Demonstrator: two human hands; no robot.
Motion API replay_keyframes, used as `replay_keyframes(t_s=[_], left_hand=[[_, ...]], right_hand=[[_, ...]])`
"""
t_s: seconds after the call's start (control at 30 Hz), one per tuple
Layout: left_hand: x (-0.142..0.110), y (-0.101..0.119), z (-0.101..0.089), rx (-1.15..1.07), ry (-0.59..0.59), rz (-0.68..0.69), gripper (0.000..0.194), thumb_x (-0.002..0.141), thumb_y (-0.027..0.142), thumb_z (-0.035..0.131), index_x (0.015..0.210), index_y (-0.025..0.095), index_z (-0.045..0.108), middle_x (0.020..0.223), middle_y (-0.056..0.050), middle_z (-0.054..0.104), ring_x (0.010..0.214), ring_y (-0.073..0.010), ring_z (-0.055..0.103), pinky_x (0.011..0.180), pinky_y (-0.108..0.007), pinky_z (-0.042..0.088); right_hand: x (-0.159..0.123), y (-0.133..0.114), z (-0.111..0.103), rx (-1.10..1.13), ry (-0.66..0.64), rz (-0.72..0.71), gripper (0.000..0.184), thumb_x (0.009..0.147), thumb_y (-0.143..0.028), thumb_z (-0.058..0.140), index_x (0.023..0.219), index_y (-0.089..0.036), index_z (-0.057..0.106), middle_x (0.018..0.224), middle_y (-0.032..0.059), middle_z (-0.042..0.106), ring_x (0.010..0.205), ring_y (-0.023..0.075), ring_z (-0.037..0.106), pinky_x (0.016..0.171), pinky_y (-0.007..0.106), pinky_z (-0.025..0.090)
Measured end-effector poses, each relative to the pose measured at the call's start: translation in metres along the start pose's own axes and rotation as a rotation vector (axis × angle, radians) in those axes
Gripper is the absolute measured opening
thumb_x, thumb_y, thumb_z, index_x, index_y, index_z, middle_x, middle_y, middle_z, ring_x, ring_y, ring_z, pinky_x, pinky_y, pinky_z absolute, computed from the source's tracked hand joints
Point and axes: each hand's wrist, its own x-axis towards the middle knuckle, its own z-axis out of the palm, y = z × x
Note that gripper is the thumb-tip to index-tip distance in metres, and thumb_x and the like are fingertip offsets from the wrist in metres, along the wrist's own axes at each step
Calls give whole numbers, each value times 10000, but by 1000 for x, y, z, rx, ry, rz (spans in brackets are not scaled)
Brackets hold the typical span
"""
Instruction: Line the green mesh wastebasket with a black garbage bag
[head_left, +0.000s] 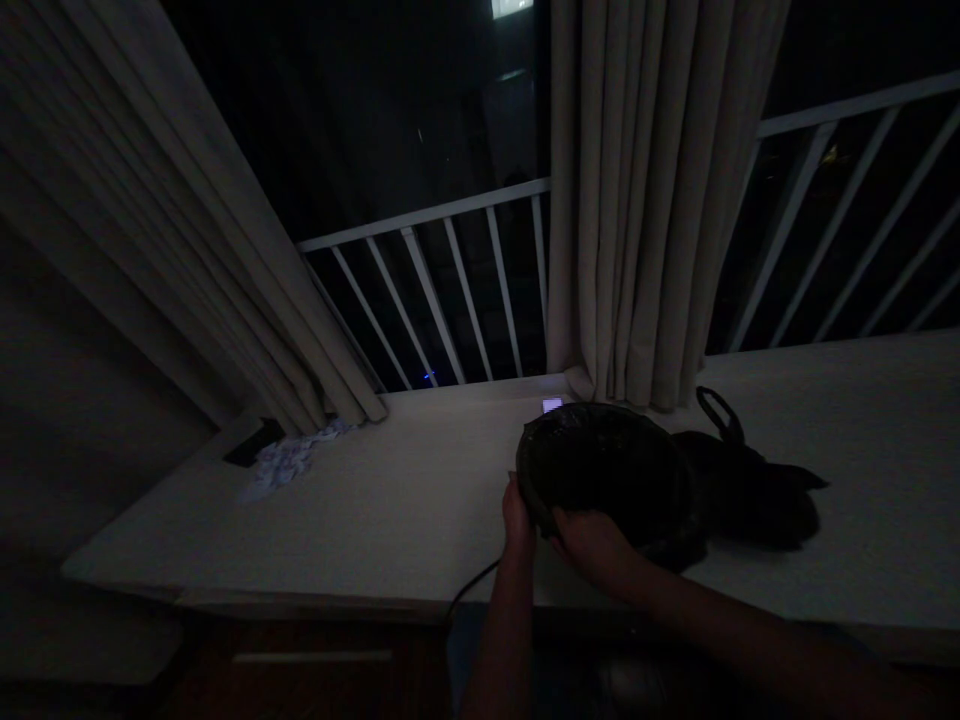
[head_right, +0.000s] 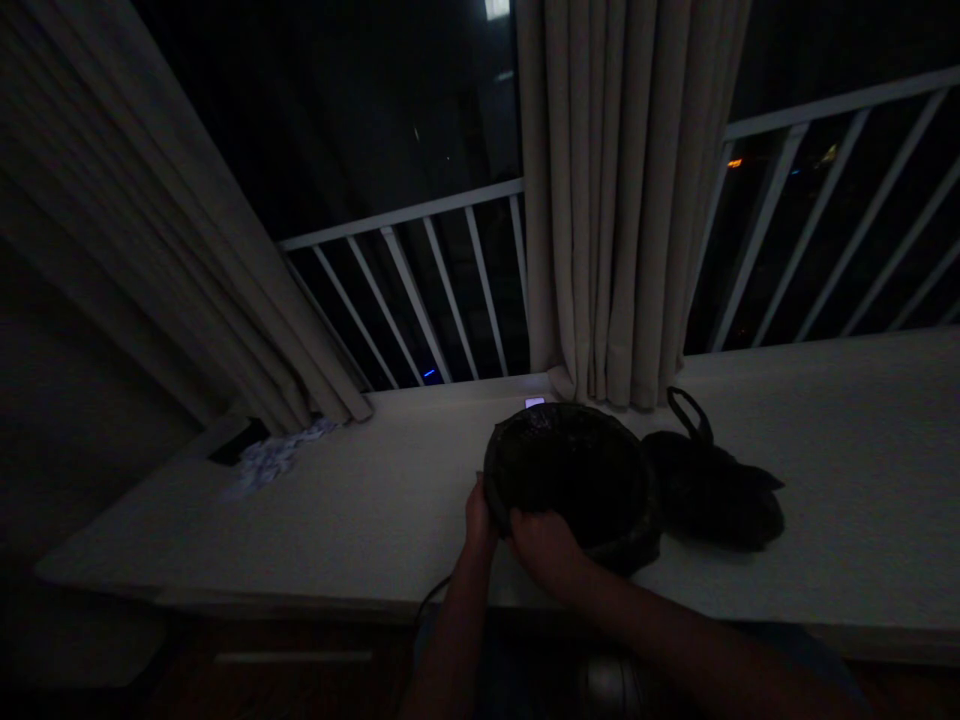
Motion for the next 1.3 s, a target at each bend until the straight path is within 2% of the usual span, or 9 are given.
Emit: replay_keyframes(t_s=[0.23,0.3,0.4,0.53,0.7,0.97,1.07,1.23,1.3], left_hand=[[5,-4,-22,-73,121,-145,313,722,462,510,871,187,532,830,-47,588,720,-152,594,664,-302,472],[2,0,-28,-6,188,-71,327,741,459,485,951,208,501,992,-67,560,853,-163,584,732,-315,468],[-2,12,-27,195,248,176,409,761,489,457,1055,205,464,1199,-104,469,1096,-195,478,867,-337,419],[-8,31,-6,335,109,365,481,789,514,408,1122,169,451,1230,-134,467,1148,-202,447,963,-345,352],[-10,35,16,424,-16,346,538,777,474,466,1200,144,424,1302,-152,421,1210,-215,397,1020,-350,288],[-7,23,15,458,1,309,468,787,359,451,1195,133,436,1296,-135,439,1215,-203,386,1032,-314,268],[-7,21,14,491,-8,316,468,789,323,435,1209,119,418,1311,-140,423,1224,-199,374,1034,-301,262],[-5,20,15,502,-22,323,475,791,297,421,1223,102,398,1322,-150,410,1227,-199,368,1040,-300,253],[-5,22,15,486,-23,304,490,790,317,438,1229,103,396,1331,-149,400,1238,-202,357,1044,-297,247]], right_hand=[[-10,12,-4,68,0,-41,339,805,-348,486,1032,-107,559,909,152,649,832,265,618,708,337,461],[-15,19,-3,103,26,-43,401,800,-399,485,1072,-110,546,970,163,634,902,265,597,761,336,444],[-20,25,-4,126,46,-28,465,794,-437,484,1111,-101,533,1013,169,620,952,268,576,797,338,427],[-18,20,-7,98,34,9,443,814,-446,445,1049,-92,568,921,163,645,870,272,605,735,341,443],[-9,6,-10,54,25,61,390,826,-428,424,920,-100,613,818,150,660,755,279,627,644,356,450],[2,-3,-4,3,25,43,193,798,-182,473,910,-94,603,815,150,662,751,265,634,647,358,452],[4,-2,-1,-9,7,56,234,796,-78,406,932,-94,596,824,150,665,737,254,638,639,353,460],[3,-1,1,-18,1,28,282,792,-37,367,954,-92,590,838,144,667,743,245,638,641,344,462],[1,-1,0,-6,9,18,242,799,-110,421,975,-86,585,857,151,662,764,254,633,660,352,462]])
